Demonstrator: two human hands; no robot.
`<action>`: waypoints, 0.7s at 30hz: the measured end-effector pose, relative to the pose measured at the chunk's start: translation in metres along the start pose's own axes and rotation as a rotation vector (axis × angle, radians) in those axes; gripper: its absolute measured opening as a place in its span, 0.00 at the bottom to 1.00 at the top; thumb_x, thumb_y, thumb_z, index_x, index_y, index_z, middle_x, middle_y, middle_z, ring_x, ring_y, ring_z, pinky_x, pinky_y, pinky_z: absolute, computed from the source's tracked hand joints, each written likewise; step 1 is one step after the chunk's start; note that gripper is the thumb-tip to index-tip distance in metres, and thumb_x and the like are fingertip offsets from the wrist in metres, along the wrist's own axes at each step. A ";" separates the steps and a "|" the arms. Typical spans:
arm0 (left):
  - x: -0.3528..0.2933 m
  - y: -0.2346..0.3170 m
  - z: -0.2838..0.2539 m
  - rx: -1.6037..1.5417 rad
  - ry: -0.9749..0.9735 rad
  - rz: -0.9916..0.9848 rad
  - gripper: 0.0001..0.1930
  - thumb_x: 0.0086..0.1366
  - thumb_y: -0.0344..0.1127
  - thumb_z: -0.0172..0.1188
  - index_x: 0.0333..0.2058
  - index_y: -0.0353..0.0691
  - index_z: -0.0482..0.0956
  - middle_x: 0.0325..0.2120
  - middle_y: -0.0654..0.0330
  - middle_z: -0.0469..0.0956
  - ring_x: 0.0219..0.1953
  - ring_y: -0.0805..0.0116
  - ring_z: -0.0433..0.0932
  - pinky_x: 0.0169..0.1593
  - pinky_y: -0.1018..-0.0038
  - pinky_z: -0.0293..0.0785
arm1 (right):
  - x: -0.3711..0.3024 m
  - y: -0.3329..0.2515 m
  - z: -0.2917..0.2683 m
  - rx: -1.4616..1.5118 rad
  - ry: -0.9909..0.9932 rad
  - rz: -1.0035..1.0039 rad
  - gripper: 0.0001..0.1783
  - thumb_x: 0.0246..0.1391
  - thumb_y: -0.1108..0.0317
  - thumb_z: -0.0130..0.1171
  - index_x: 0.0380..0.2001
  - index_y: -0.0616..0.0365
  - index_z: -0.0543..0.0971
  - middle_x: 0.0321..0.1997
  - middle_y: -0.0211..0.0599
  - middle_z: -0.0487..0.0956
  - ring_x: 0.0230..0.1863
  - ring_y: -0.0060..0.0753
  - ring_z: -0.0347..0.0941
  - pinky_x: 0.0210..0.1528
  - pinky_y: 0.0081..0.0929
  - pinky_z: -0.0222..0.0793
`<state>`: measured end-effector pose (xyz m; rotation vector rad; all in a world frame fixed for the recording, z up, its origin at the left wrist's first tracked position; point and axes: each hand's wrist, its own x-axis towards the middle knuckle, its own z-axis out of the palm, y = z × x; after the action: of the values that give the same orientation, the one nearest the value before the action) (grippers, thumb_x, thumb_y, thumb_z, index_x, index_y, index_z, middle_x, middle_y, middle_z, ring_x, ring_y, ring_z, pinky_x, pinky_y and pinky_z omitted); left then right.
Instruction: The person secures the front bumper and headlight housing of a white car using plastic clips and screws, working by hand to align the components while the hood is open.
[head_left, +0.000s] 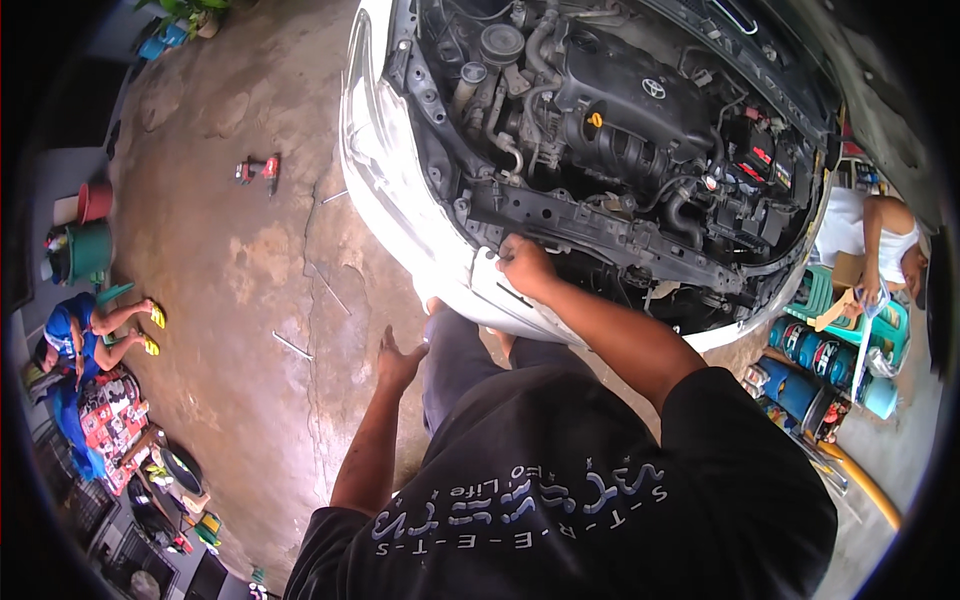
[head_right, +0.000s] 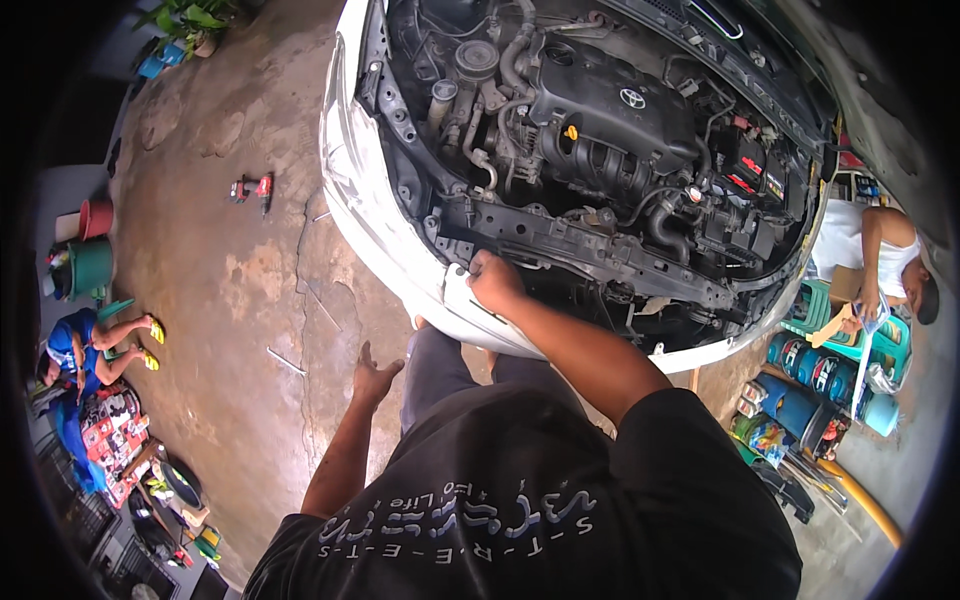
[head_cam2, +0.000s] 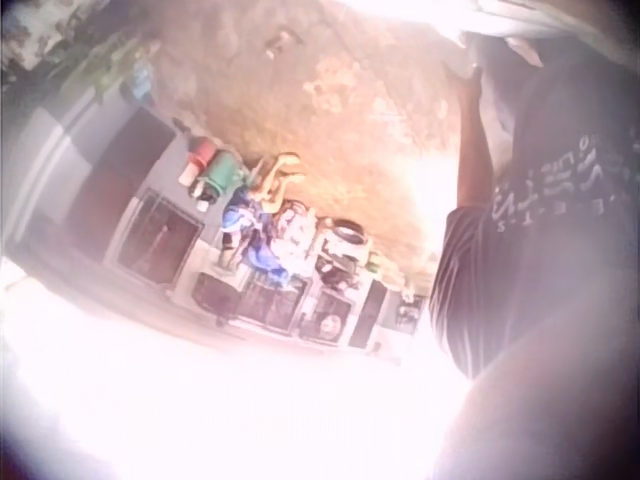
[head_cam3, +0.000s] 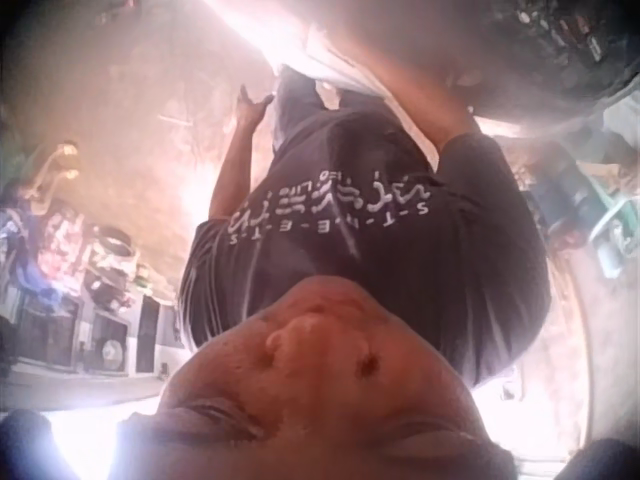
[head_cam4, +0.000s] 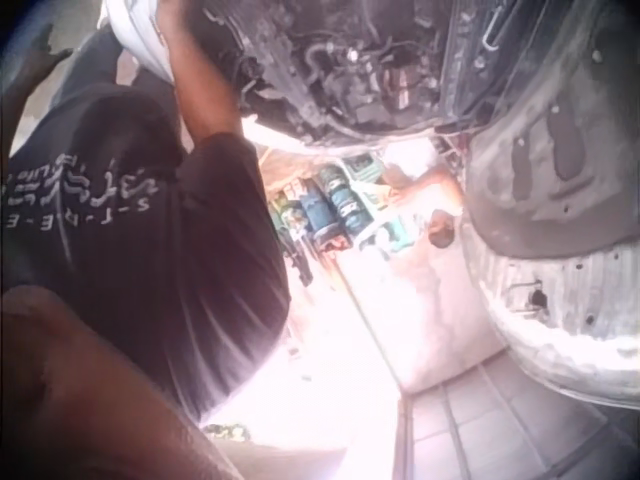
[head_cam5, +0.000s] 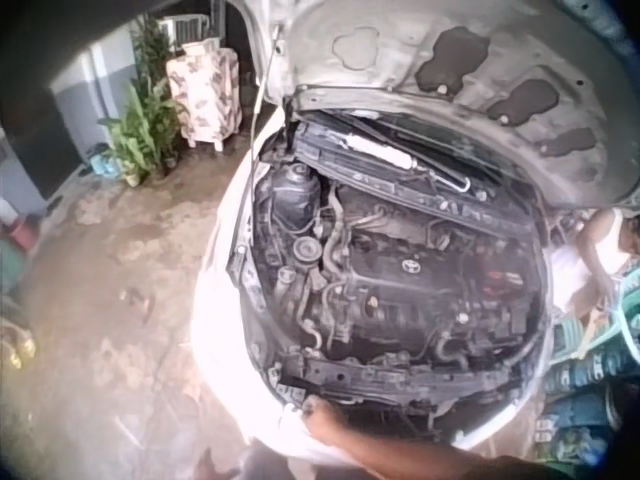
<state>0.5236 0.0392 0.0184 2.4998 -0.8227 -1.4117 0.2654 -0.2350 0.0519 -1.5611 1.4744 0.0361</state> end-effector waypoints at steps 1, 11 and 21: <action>-0.001 -0.003 -0.004 -0.003 0.013 -0.010 0.63 0.55 0.56 0.80 0.78 0.28 0.54 0.74 0.30 0.63 0.77 0.37 0.63 0.77 0.55 0.64 | 0.001 0.003 0.003 0.030 -0.021 0.004 0.19 0.59 0.58 0.75 0.48 0.56 0.85 0.43 0.50 0.89 0.49 0.51 0.87 0.53 0.44 0.79; 0.004 -0.019 -0.107 0.140 0.046 -0.008 0.54 0.56 0.59 0.79 0.74 0.33 0.67 0.68 0.34 0.74 0.70 0.41 0.75 0.71 0.55 0.72 | 0.010 -0.001 0.005 0.019 -0.118 0.085 0.27 0.61 0.48 0.72 0.43 0.66 0.86 0.45 0.60 0.87 0.48 0.57 0.85 0.52 0.44 0.77; 0.205 -0.006 -0.251 0.055 -0.157 0.045 0.47 0.57 0.58 0.77 0.69 0.35 0.75 0.65 0.38 0.78 0.68 0.43 0.78 0.71 0.58 0.73 | 0.048 -0.098 -0.027 -0.415 0.147 0.140 0.27 0.61 0.55 0.73 0.56 0.62 0.81 0.50 0.55 0.87 0.53 0.61 0.84 0.58 0.49 0.78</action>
<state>0.8173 -0.0972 0.0003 2.4168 -0.9528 -1.6074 0.3406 -0.3060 0.0965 -1.8141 1.7719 0.3339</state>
